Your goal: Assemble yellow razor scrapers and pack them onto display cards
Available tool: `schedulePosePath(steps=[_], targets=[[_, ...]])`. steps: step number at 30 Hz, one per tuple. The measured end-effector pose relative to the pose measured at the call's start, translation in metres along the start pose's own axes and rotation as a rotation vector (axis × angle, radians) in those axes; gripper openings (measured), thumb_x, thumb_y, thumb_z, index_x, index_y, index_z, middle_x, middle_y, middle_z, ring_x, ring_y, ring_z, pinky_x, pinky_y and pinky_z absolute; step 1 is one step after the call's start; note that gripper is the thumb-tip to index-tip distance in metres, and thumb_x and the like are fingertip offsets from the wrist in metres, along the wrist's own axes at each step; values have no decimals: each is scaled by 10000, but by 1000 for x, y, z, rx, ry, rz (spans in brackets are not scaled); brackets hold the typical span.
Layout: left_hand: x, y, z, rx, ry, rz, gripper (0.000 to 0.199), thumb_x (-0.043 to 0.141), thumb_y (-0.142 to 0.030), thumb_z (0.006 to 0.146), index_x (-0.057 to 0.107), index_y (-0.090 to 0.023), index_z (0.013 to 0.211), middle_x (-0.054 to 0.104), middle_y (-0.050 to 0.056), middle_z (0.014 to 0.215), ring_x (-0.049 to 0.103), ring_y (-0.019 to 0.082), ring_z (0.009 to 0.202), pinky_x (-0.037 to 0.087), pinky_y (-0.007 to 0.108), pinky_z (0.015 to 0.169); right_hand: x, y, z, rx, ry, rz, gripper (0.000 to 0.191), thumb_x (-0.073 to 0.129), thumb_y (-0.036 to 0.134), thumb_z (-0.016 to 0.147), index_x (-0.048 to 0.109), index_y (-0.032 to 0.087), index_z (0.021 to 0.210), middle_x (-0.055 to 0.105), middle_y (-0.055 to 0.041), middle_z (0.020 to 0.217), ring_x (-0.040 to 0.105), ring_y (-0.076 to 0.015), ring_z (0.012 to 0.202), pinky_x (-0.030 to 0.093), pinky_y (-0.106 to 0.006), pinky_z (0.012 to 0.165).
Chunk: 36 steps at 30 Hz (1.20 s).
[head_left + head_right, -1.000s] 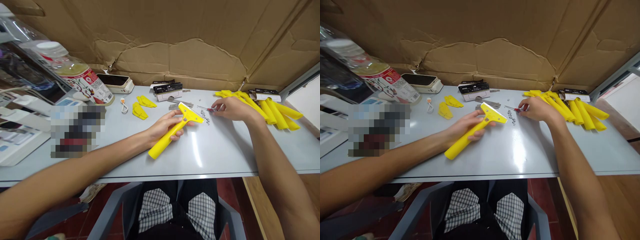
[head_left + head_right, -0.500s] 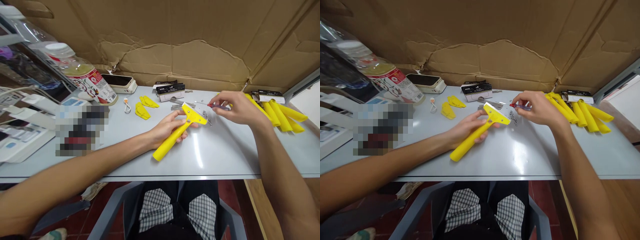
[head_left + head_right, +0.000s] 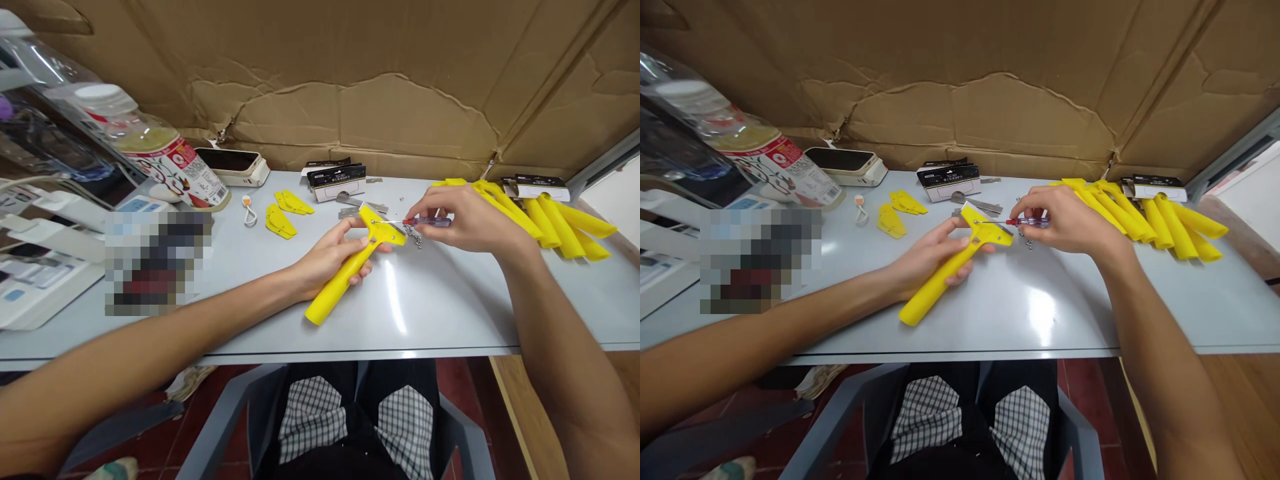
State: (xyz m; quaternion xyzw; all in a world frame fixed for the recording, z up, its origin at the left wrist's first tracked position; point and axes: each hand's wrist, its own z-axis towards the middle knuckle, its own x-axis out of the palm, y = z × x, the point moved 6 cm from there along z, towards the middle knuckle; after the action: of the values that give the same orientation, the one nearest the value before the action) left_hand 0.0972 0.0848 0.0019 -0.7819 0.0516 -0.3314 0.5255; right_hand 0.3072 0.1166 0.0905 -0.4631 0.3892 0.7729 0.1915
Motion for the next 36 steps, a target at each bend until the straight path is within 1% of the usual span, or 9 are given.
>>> schedulePosePath(steps=[4,9,16,20,23,27,31,34,36], targets=[[0,0,0,-4,-13,7,336,649,-227,1030,423,-264,1276,796,116,1135,634,104,540,433,194,435,0,2,0,5,-13,-11,174,777,304,863,871,306,1009,767,-44,925,670,-233,795,483,-388,730],[0,1,-1,1,-58,27,295,631,-220,1044,414,-270,1238,796,118,1123,632,106,540,429,192,434,-2,9,-3,-29,-58,-71,205,731,349,945,883,306,1076,744,-55,959,672,-233,813,498,-393,742],[3,-1,-4,19,-105,53,332,691,-227,1021,415,-284,1196,800,104,1095,619,105,541,430,198,448,-9,34,-11,-153,-220,-244,216,691,307,1012,876,271,1116,675,-76,983,623,-201,762,478,-381,674],[1,0,-4,16,-111,46,357,718,-244,1012,417,-285,1198,801,104,1083,614,105,539,425,202,455,-12,49,-14,-181,-266,-205,202,692,248,1013,840,268,1150,729,-67,1007,687,-223,826,524,-393,725],[0,1,-3,9,-106,31,358,712,-243,1016,411,-289,1205,802,112,1091,615,106,539,416,202,459,-14,54,-14,-168,-299,-147,149,707,228,1000,813,278,1090,741,-56,1014,698,-225,839,540,-390,727],[0,1,-2,8,-104,18,304,656,-216,1035,407,-286,1195,792,110,1066,613,106,542,399,193,457,-10,56,-11,-165,-278,-126,105,689,203,982,765,269,1013,690,-60,1000,670,-217,807,536,-388,682],[-1,1,-1,7,-122,21,258,598,-187,1050,391,-280,1174,787,116,1061,587,92,526,385,183,453,-7,56,-10,-164,-228,-58,186,666,110,916,685,259,1026,647,-83,1078,666,-236,877,582,-407,722],[-1,0,0,17,-110,25,266,610,-196,1044,389,-283,1165,785,114,1061,588,95,527,377,184,449,-10,54,-11,-140,-236,-47,239,656,57,888,646,268,1001,663,-83,1079,666,-249,894,586,-425,735],[-1,1,0,26,-101,21,289,631,-205,1034,385,-286,1160,783,109,1062,592,97,532,377,183,453,-12,53,-11,-139,-263,-29,220,657,67,893,645,270,977,677,-67,1034,671,-241,861,581,-422,718]])
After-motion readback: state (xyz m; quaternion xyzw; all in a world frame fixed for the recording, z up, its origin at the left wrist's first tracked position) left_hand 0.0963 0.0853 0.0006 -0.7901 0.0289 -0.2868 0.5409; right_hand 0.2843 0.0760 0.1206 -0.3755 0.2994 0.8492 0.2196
